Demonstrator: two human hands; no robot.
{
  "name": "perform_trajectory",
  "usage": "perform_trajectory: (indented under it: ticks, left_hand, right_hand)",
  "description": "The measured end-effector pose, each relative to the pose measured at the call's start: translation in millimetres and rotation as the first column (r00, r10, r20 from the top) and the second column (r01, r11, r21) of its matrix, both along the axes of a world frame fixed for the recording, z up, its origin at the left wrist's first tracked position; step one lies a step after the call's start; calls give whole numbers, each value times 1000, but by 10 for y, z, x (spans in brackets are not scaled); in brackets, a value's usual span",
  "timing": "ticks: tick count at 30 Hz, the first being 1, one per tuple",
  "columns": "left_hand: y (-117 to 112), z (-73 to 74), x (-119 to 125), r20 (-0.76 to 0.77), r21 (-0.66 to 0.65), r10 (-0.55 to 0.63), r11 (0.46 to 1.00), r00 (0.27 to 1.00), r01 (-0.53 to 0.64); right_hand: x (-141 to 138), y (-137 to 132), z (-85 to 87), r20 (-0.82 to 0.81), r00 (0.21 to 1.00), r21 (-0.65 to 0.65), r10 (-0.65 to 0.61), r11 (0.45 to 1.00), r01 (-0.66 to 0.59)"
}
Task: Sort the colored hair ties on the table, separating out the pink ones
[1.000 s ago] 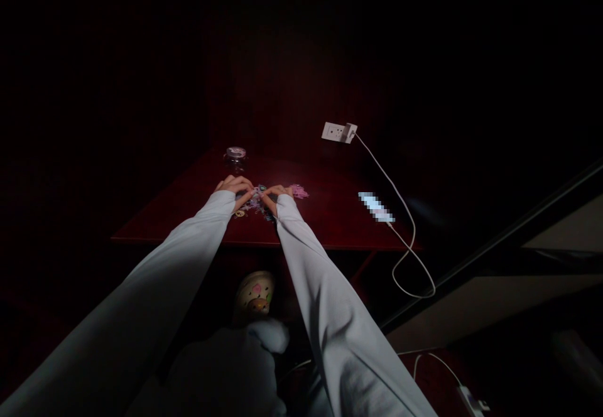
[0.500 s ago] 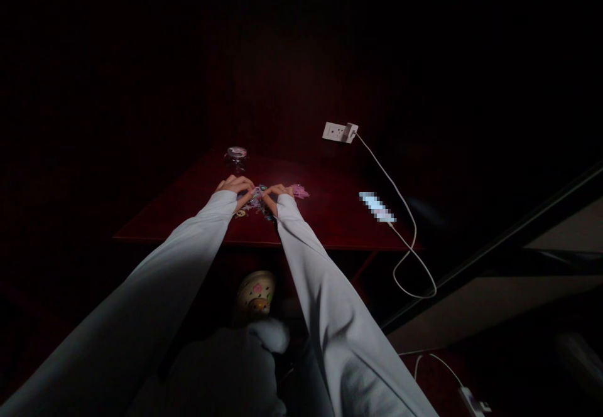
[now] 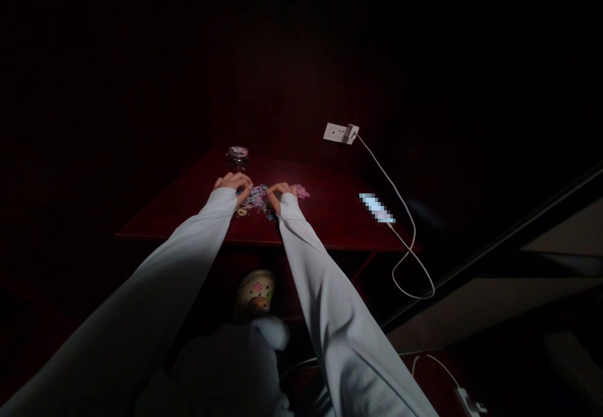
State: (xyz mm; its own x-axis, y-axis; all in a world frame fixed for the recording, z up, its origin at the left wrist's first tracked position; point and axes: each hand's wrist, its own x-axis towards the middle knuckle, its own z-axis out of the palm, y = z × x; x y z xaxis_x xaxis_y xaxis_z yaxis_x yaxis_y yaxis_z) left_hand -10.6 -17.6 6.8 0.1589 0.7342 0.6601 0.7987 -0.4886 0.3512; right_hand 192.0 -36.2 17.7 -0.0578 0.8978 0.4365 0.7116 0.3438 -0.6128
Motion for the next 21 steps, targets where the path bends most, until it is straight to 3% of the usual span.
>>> perform_trajectory:
  ticks: [4,11,17,21]
  left_hand:
    - [50,2,-59,-16,-35,-10,999,1000,9]
    - [69,-14,-50,-74,-46,-77,996,994,73]
    - [88,-76,17,-34,-19,-94,995,995,94]
    - [136,-96,-36,-20,-18,-210,978,978,209]
  right_hand:
    - [-31,-32,11,-32,996,14,-79,997,80]
    - [-16,-39,14,-42,999,0,-3,1000,3]
    - [8,-44,37,-12,999,-51,51,997,-52]
    - [7,-23,16,-15,999,-48,36,998,-37]
